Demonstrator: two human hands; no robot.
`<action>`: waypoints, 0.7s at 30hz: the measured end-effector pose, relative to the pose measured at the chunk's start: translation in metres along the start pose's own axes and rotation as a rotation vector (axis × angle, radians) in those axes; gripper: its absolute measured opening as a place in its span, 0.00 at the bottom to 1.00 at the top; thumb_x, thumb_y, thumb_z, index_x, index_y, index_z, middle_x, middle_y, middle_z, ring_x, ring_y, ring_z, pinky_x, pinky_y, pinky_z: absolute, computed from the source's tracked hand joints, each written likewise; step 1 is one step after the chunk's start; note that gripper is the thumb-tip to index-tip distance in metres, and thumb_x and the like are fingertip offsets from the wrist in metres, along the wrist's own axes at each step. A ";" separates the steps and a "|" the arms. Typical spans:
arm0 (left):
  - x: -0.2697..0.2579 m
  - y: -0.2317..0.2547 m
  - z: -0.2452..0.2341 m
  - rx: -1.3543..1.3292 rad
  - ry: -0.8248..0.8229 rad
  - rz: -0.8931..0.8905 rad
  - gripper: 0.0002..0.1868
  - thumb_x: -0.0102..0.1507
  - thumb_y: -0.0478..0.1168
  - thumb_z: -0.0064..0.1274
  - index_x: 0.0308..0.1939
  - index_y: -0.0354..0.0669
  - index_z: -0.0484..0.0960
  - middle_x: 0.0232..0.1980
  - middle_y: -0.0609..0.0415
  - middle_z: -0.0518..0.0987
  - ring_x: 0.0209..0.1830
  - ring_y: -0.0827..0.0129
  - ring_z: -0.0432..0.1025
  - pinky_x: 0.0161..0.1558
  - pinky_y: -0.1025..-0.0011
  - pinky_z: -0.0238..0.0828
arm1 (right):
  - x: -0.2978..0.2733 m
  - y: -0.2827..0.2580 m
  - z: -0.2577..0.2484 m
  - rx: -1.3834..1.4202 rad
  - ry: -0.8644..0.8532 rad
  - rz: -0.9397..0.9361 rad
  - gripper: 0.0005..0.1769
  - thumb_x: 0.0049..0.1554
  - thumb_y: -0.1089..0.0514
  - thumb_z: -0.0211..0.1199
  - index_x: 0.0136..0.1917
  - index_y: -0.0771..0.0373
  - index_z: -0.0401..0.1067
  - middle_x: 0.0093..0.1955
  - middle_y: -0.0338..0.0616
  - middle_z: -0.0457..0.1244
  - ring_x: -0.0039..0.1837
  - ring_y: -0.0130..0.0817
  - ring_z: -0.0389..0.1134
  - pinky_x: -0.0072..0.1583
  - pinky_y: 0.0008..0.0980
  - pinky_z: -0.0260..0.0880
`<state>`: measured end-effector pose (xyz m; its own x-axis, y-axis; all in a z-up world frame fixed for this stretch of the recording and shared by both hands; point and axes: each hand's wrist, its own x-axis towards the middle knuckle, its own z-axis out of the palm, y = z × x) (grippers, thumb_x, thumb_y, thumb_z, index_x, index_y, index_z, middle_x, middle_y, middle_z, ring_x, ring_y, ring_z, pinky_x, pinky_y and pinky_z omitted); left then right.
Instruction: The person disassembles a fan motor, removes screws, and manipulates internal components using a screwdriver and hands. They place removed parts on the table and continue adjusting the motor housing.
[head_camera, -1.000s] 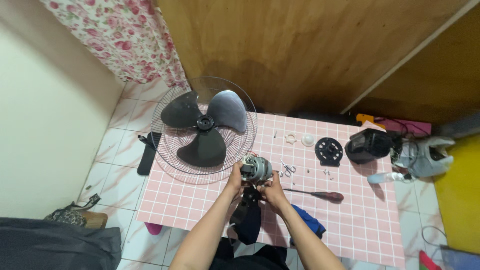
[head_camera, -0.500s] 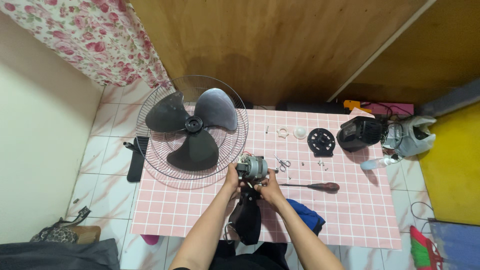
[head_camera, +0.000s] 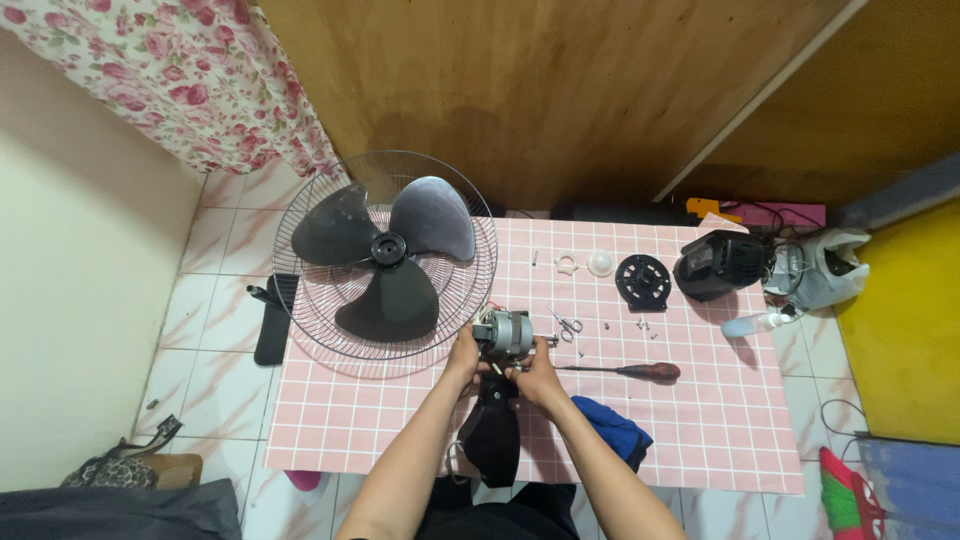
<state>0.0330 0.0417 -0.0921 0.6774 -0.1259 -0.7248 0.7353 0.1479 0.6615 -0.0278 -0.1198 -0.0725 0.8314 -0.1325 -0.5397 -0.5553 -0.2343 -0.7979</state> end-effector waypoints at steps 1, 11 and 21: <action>0.001 0.000 -0.001 0.009 0.006 0.026 0.32 0.70 0.58 0.21 0.65 0.48 0.73 0.55 0.44 0.81 0.44 0.53 0.81 0.37 0.59 0.81 | 0.000 0.000 0.000 -0.008 0.002 -0.011 0.46 0.51 0.67 0.68 0.75 0.55 0.47 0.49 0.48 0.65 0.48 0.35 0.70 0.45 0.34 0.73; -0.013 -0.015 -0.023 -0.012 -0.076 -0.037 0.26 0.67 0.54 0.37 0.67 0.51 0.68 0.55 0.51 0.77 0.46 0.64 0.73 0.40 0.61 0.74 | 0.000 0.006 0.003 -0.122 0.041 -0.052 0.44 0.52 0.62 0.71 0.74 0.58 0.49 0.51 0.47 0.63 0.52 0.38 0.68 0.50 0.36 0.73; -0.028 -0.052 -0.041 0.089 -0.209 0.054 0.38 0.56 0.33 0.58 0.70 0.40 0.62 0.53 0.46 0.77 0.42 0.68 0.72 0.39 0.73 0.70 | -0.012 0.007 -0.006 0.091 -0.024 0.020 0.37 0.56 0.64 0.66 0.74 0.59 0.53 0.58 0.50 0.64 0.47 0.34 0.68 0.43 0.33 0.71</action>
<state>-0.0249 0.0777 -0.1137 0.6990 -0.3224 -0.6383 0.6908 0.0737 0.7193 -0.0414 -0.1260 -0.0700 0.8200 -0.1131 -0.5611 -0.5723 -0.1433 -0.8075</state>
